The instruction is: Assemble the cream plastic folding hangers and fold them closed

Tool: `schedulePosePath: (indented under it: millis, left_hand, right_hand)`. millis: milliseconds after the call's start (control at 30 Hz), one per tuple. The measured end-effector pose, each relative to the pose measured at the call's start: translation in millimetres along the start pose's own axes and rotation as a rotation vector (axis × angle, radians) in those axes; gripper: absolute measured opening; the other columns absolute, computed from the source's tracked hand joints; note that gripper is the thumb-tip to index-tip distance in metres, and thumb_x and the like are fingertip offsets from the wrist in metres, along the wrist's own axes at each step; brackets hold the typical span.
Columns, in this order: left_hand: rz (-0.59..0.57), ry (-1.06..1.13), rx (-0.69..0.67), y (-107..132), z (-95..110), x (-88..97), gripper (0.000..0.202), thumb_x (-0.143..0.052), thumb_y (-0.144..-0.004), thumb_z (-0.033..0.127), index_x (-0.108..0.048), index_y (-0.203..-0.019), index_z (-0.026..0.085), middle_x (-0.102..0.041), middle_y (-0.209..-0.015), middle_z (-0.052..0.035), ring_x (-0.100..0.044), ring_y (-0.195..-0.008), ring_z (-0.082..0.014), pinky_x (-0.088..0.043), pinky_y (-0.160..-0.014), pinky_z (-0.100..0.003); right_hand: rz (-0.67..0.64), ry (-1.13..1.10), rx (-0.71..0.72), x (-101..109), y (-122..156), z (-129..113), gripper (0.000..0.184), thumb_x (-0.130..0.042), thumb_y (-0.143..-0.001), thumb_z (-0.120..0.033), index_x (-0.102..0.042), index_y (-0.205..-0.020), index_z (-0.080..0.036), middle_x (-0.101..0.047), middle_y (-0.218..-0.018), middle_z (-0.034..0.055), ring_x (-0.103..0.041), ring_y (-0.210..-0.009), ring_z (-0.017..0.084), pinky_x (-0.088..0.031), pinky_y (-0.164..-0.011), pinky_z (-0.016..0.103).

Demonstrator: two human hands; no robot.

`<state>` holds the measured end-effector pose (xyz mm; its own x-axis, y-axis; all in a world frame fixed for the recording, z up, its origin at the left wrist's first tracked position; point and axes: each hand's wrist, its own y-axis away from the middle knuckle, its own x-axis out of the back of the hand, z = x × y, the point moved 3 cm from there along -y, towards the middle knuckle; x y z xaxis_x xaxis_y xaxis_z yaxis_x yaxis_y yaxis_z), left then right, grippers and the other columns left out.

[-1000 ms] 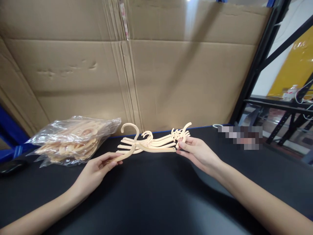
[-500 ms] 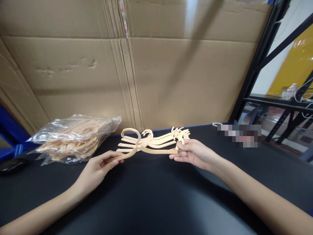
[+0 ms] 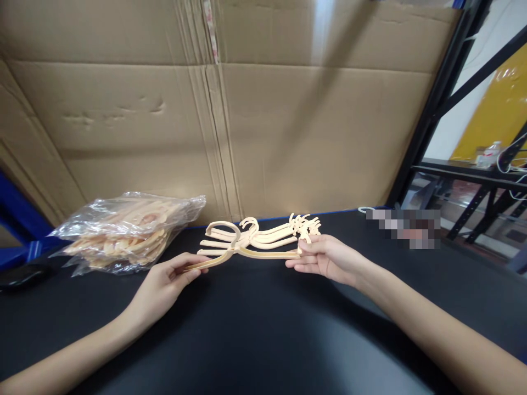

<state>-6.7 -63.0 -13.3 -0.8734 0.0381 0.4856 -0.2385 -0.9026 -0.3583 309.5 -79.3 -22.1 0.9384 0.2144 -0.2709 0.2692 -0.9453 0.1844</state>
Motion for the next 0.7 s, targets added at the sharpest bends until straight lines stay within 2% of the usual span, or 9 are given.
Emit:
schedulePosePath:
  millis: [200,300,400,500,700]
  left_hand:
    - [-0.004,-0.009,-0.003,1,0,0.4,0.019,-0.059,-0.073,0.028,-0.07,-0.086,0.02,-0.073,-0.081,-0.0035,-0.068,-0.077,-0.0216,-0.053,-0.078,-0.033]
    - [-0.012,-0.022,-0.011,1,0,0.1,0.02,-0.058,-0.074,0.027,-0.07,-0.087,0.02,-0.073,-0.081,-0.0036,-0.068,-0.076,-0.0216,-0.053,-0.077,-0.033]
    - [-0.019,-0.025,-0.016,1,0,0.1,0.02,-0.058,-0.075,0.027,-0.07,-0.088,0.02,-0.072,-0.081,-0.0037,-0.068,-0.075,-0.0213,-0.053,-0.075,-0.033]
    - [-0.014,-0.021,-0.011,1,0,0.5,0.02,-0.058,-0.074,0.028,-0.07,-0.087,0.019,-0.072,-0.079,-0.0036,-0.068,-0.073,-0.0208,-0.053,-0.074,-0.032]
    - [0.006,0.012,0.015,2,-3,0.8,0.022,-0.058,-0.075,0.03,-0.07,-0.09,0.019,-0.072,-0.082,-0.0042,-0.068,-0.073,-0.0208,-0.052,-0.073,-0.032]
  right_hand:
    - [0.049,-0.028,-0.006,-5,1,1,0.018,-0.071,-0.077,-0.022,-0.055,-0.075,-0.015,-0.067,-0.083,0.0084,-0.07,-0.085,0.021,-0.058,-0.079,0.027]
    - [0.075,-0.009,0.042,-10,2,0,0.02,-0.073,-0.075,-0.021,-0.054,-0.074,-0.015,-0.069,-0.089,0.0121,-0.07,-0.083,0.021,-0.057,-0.084,0.03]
    - [0.111,0.018,0.107,-13,3,0,0.026,-0.077,-0.071,-0.024,-0.052,-0.071,-0.016,-0.069,-0.084,0.0103,-0.07,-0.081,0.023,-0.055,-0.09,0.037]
    - [0.135,0.04,0.172,-14,3,2,0.032,-0.08,-0.066,-0.03,-0.051,-0.071,-0.017,-0.067,-0.077,0.0061,-0.07,-0.078,0.024,-0.055,-0.088,0.041]
    - [0.182,0.015,0.282,-17,3,5,0.036,-0.084,-0.061,-0.031,-0.054,-0.072,-0.015,-0.06,-0.071,-0.0006,-0.069,-0.071,0.019,-0.059,-0.081,0.037]
